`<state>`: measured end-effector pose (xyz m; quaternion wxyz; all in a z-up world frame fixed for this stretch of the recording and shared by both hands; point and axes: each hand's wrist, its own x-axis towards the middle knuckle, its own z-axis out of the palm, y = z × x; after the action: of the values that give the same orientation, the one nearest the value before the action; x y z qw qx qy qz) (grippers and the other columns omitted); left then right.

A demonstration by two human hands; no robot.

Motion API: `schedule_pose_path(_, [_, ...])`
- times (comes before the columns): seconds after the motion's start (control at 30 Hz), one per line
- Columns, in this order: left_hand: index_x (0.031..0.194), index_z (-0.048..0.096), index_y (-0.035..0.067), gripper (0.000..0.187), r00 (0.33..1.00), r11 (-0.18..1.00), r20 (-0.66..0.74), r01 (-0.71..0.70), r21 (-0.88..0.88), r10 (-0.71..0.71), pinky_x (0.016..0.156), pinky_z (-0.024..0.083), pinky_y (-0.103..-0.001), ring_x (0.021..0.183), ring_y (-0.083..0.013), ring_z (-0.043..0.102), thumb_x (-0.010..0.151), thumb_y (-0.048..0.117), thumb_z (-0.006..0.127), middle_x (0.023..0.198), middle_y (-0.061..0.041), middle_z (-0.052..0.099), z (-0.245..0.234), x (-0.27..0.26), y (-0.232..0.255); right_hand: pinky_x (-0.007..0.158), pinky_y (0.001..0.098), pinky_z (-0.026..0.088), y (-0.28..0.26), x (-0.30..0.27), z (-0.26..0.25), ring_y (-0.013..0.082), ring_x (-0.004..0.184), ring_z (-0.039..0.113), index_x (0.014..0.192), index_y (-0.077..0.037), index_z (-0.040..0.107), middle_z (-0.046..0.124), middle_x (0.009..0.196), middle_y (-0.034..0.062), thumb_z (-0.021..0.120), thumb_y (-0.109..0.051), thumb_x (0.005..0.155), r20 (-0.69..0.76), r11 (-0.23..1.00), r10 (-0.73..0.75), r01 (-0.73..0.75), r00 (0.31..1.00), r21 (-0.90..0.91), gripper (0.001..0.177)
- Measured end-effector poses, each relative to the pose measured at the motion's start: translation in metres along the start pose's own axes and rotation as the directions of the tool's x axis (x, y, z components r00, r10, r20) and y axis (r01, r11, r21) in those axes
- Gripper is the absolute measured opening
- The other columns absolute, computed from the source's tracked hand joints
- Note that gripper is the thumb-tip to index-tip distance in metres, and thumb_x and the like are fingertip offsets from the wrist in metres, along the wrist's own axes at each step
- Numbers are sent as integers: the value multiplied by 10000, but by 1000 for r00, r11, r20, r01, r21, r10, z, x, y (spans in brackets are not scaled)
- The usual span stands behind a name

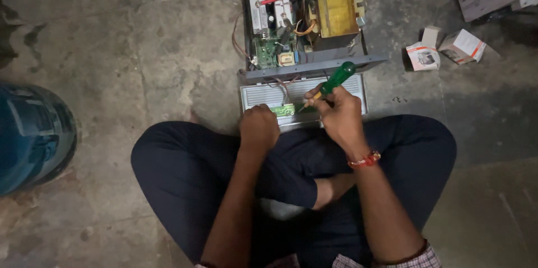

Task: The person sits on the floor and uses a screwdriver to remove screws from a metal casing containing a circuit board. They then remove a small white component from the board and inspect it in their hands.

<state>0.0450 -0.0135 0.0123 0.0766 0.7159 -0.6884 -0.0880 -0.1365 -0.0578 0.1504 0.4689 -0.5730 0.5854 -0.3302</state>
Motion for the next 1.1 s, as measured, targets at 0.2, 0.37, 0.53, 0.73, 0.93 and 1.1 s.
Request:
schedule_pose_path(0.2, [900,678,19,201,999,1000,-49,14,-19,-14,705,577,-467,864,-349,689,853,175,559,900,-179,714,-10,-4,4,801,285,608,4,2,0,151,901,764,1019,29,673,788,991,104,673,62,926,2,997,-70,70,998,39,98])
schedule_pose_path(0.37, [850,668,68,141,985,995,-165,-56,-77,43,731,566,-495,881,-335,682,886,163,571,899,-130,715,-24,-4,5,814,292,615,7,2,1,158,906,758,1024,30,681,783,1001,113,670,71,926,4,993,-50,49,999,111,107])
schedule_pose_path(0.53, [954,746,37,175,990,743,3,105,-661,-138,696,538,-359,746,-219,680,954,203,688,833,-133,732,-54,4,11,808,295,612,8,3,-5,167,916,765,1025,29,673,789,1000,116,700,62,910,-37,996,-78,80,996,44,123])
schedule_pose_path(0.73, [1068,777,-17,193,937,57,322,332,-942,-135,647,480,-258,700,-113,585,965,108,673,837,-70,729,-99,2,18,832,302,608,12,7,-19,185,956,759,1041,48,621,775,1036,149,690,66,924,-66,989,-76,84,995,119,137])
schedule_pose_path(0.93, [1143,717,-60,234,941,-243,335,313,-918,-51,726,529,-261,838,-135,684,974,85,648,986,-111,753,-107,3,25,863,298,600,12,8,-17,184,983,759,1030,43,616,776,1045,148,683,62,930,-60,989,-88,95,994,116,122])
schedule_pose_path(1.1, [1190,686,-47,265,930,-423,364,308,-852,-57,791,547,-302,905,-168,680,986,116,641,1068,-115,743,-93,1,20,824,284,596,9,7,-14,174,960,764,1028,32,599,783,1037,139,695,44,926,-46,993,-58,62,997,101,141])
